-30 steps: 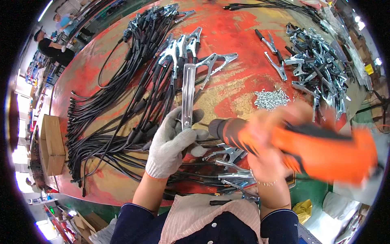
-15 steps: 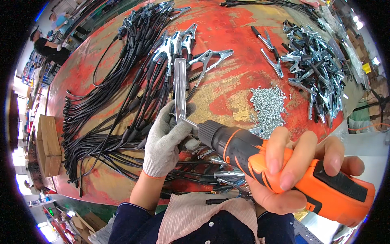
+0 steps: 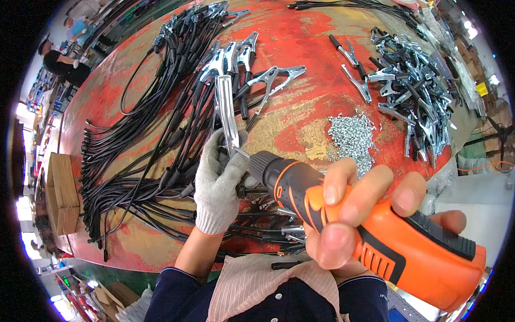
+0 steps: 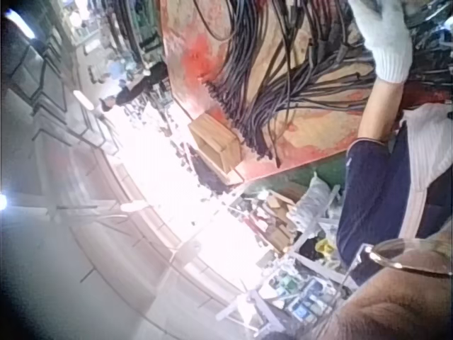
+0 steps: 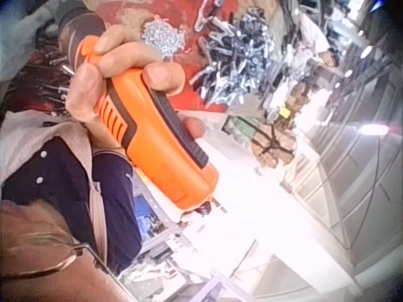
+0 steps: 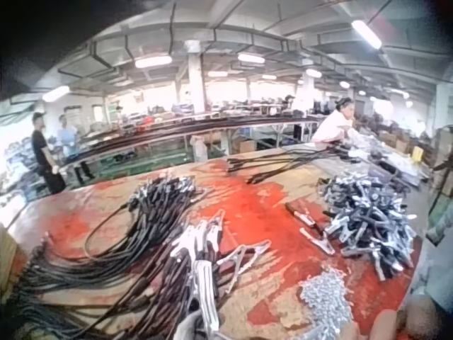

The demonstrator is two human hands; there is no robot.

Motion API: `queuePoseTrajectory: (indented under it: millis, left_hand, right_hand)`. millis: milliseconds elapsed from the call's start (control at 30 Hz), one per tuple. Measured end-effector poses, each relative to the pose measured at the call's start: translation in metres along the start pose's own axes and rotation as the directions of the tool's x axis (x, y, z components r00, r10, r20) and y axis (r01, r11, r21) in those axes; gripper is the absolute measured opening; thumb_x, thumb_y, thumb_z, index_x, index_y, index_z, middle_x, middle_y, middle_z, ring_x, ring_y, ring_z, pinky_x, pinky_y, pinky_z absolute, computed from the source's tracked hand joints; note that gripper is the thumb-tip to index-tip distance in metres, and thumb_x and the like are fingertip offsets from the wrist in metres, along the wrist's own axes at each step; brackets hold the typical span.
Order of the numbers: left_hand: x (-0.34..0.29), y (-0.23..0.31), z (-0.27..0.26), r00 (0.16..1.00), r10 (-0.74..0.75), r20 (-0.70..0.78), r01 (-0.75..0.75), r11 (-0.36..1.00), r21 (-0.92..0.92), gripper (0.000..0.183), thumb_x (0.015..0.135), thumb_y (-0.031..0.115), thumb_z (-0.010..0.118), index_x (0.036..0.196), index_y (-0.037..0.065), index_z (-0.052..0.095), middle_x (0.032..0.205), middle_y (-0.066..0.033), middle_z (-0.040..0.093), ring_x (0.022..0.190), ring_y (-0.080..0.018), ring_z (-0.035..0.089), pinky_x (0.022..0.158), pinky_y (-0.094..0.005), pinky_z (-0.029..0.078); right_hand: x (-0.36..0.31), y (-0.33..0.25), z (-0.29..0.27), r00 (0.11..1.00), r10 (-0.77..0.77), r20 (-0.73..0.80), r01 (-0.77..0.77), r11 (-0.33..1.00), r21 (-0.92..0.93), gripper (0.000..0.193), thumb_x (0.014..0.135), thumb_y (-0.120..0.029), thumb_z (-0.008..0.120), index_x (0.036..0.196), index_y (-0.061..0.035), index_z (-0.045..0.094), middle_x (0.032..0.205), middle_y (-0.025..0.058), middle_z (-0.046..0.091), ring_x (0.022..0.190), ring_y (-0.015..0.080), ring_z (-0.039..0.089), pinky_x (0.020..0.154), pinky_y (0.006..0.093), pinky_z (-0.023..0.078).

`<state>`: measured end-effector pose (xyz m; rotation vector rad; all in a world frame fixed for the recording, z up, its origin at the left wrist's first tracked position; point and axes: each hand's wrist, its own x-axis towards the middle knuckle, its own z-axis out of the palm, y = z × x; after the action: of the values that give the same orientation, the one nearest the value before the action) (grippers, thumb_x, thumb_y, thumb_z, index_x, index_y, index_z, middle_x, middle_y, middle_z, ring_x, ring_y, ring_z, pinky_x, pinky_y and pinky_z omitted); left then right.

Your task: Assembling jumper cable clamps using a power drill and small screws on a factory workbench.

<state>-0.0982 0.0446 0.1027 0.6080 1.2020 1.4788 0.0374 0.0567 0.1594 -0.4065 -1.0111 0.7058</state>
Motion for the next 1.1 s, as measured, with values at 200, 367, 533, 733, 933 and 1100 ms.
queuePoseTrajectory:
  millis: [200,367,533,733,933,1100]
  left_hand:
    - [0.012,-0.001,-0.001,0.995,-0.048,0.087,0.048,0.999,-0.009,0.051,0.088,0.002,0.051,0.133,-0.009,0.029,0.093,-0.0115,0.059,0.078,-0.0122,0.060,0.061,-0.0203,0.050]
    - [0.019,-0.002,0.003,0.993,0.006,0.121,-0.014,0.998,0.061,0.046,0.086,-0.001,0.052,0.128,-0.008,0.033,0.093,-0.0103,0.058,0.081,-0.0131,0.060,0.060,-0.0209,0.052]
    - [0.023,0.012,-0.013,0.760,0.610,0.223,-0.417,0.196,0.887,0.051,0.080,0.018,0.064,0.125,0.004,0.043,0.083,-0.0139,0.065,0.061,-0.0268,0.065,0.056,-0.0350,0.052]
    - [-0.006,0.021,-0.026,0.679,0.651,0.339,-0.528,0.113,0.842,0.043,0.087,0.024,0.054,0.117,-0.006,0.053,0.088,-0.0157,0.067,0.067,-0.0263,0.066,0.061,-0.0340,0.051]
    - [-0.012,0.011,-0.029,0.682,0.620,0.388,-0.514,0.028,0.858,0.046,0.083,0.021,0.057,0.117,-0.010,0.054,0.087,-0.0154,0.067,0.069,-0.0264,0.066,0.063,-0.0326,0.051]
    - [0.009,0.012,-0.026,0.684,0.728,-0.044,-0.399,0.424,0.813,0.048,0.081,0.011,0.062,0.122,-0.008,0.049,0.093,-0.0232,0.064,0.074,-0.0294,0.065,0.065,-0.0311,0.050]
  right_hand:
    - [0.000,0.004,-0.004,0.990,-0.053,0.134,0.038,0.993,0.112,0.091,0.066,0.002,0.072,0.133,-0.0410,0.030,0.111,-0.0036,0.039,0.079,0.0088,0.046,0.073,0.0294,0.041]
    - [0.022,0.012,-0.024,0.931,-0.030,0.363,-0.071,0.962,0.262,0.078,0.073,0.003,0.060,0.136,-0.0354,0.034,0.122,0.0047,0.044,0.084,0.0092,0.048,0.077,0.0316,0.039]
    - [0.030,0.001,-0.033,0.907,0.298,0.299,-0.357,0.919,0.169,0.050,0.078,-0.008,0.067,0.123,-0.0159,0.047,0.109,0.0075,0.055,0.085,0.0097,0.053,0.076,0.0313,0.045]
    - [-0.005,0.045,-0.014,0.567,0.736,0.369,-0.797,0.603,0.022,0.059,0.069,0.000,0.079,0.119,-0.0037,0.047,0.095,0.0060,0.063,0.087,0.0129,0.063,0.076,0.0292,0.054]
    - [-0.007,0.060,-0.014,0.577,0.695,0.428,-0.759,0.651,-0.033,0.064,0.071,0.005,0.075,0.124,-0.0050,0.041,0.094,0.0046,0.064,0.083,0.0119,0.064,0.074,0.0273,0.054]
    - [0.008,0.058,-0.033,0.646,0.754,0.119,-0.747,0.657,-0.105,0.054,0.071,0.000,0.078,0.113,-0.0042,0.046,0.089,0.0048,0.065,0.079,0.0112,0.064,0.072,0.0265,0.054]
